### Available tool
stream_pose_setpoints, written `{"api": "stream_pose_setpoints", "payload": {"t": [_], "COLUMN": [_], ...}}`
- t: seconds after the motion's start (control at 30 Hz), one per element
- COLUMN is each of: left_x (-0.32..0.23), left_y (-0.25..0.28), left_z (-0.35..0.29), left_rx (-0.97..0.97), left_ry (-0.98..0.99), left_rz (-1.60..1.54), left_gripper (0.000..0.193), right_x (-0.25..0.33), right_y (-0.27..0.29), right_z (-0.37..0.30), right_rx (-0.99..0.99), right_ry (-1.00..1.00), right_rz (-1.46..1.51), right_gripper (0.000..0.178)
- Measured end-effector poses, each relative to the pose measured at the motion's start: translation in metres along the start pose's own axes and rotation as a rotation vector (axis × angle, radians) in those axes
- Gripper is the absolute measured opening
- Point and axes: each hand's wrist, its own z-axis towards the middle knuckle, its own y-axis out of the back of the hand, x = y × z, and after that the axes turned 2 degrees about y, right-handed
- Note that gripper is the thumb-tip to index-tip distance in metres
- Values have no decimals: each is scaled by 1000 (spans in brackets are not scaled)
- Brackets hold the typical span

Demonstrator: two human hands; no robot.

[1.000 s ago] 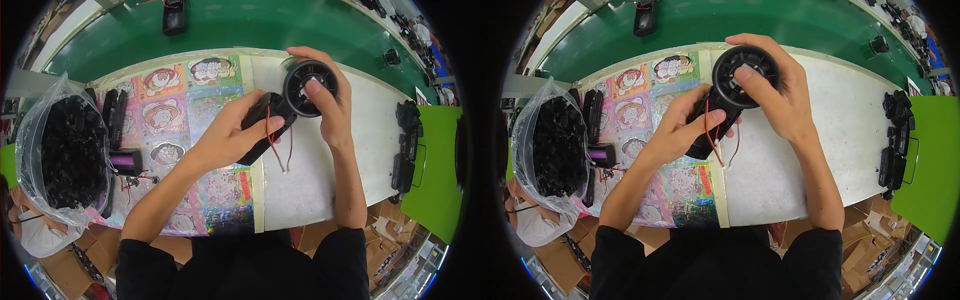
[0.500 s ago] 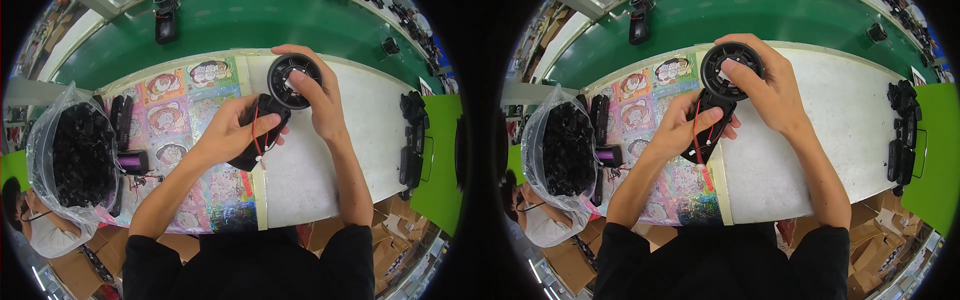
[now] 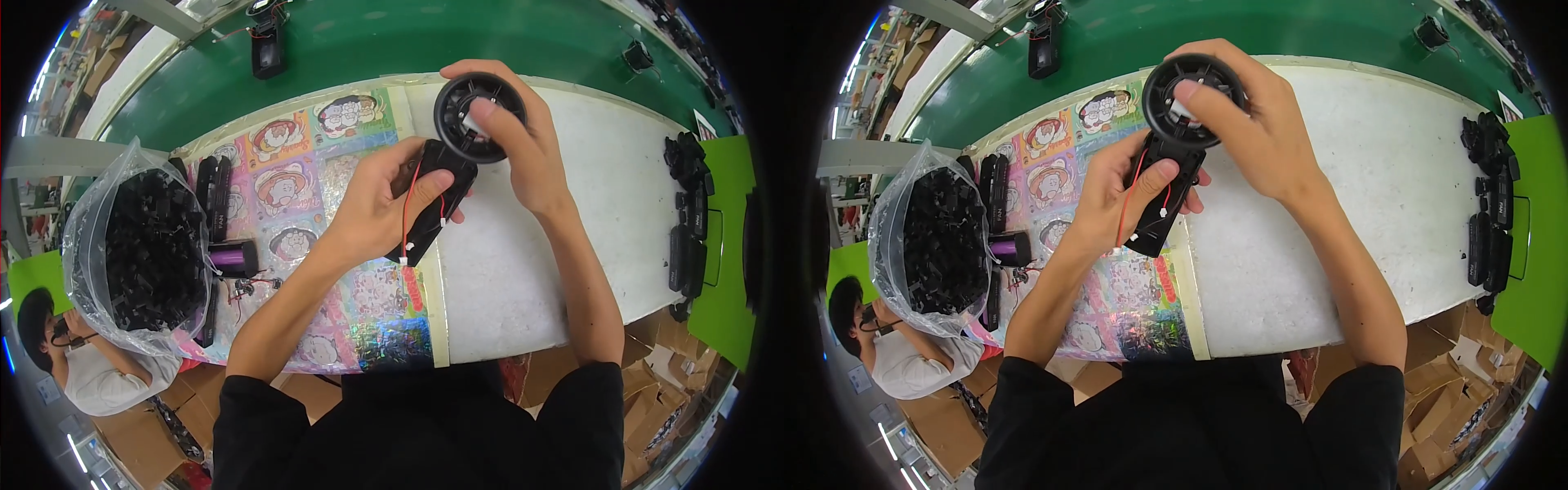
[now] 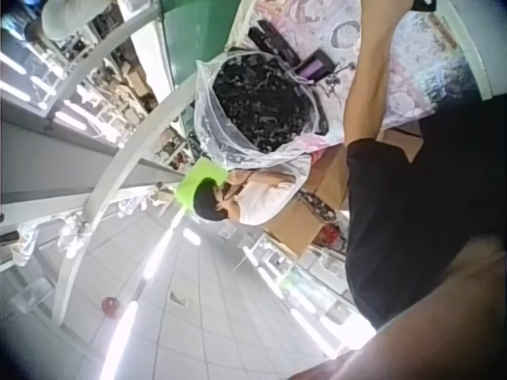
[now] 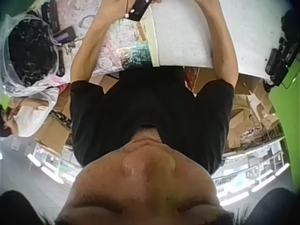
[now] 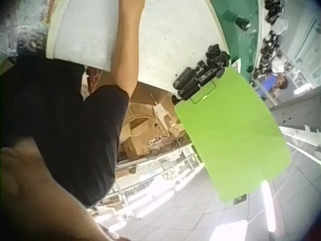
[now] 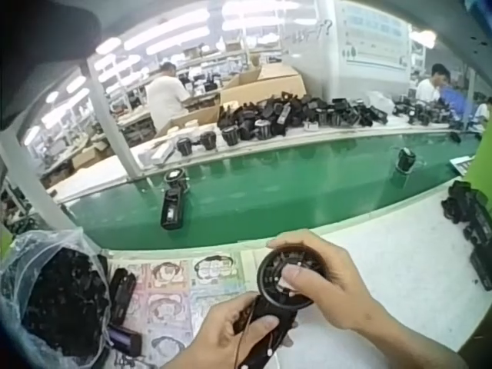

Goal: The person assembles circular electronic components with wires into black plastic housings by hand at a factory workstation.

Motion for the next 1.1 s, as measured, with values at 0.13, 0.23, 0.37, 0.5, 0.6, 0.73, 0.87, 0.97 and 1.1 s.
{"api": "stream_pose_setpoints", "payload": {"t": [0.13, 0.23, 0.37, 0.5, 0.6, 0.73, 0.87, 0.97, 1.1], "left_x": [0, -3, -1, 3, 9, 15, 7, 6, -11], "left_y": [2, 12, 25, 22, 26, 23, 14, 16, -1], "left_z": [3, 6, 9, 9, 12, 16, 24, 60, 152], "left_rx": [-20, -119, -256, -279, -296, -298, -291, -290, -268], "left_ry": [-2, 3, 31, -19, -108, -221, -65, -95, -48], "left_rz": [-2, 51, -57, -31, 61, 173, 12, 118, 111], "left_gripper": [27, 25, 27, 22, 24, 20, 30, 34, 21], "right_x": [-4, 2, 8, -5, -3, -10, -19, -21, -23], "right_y": [1, 3, -6, -13, -20, -21, -9, 2, 30], "right_z": [0, -1, -8, -10, -13, -11, -4, 8, 8], "right_rx": [-33, -131, 159, 174, 190, -20, -170, -243, -471], "right_ry": [81, 504, 661, 639, 660, 669, 89, -156, -221], "right_rz": [-103, -548, -672, -708, -744, -619, -120, 120, 103], "right_gripper": [41, 58, 37, 27, 25, 20, 9, 15, 31]}}
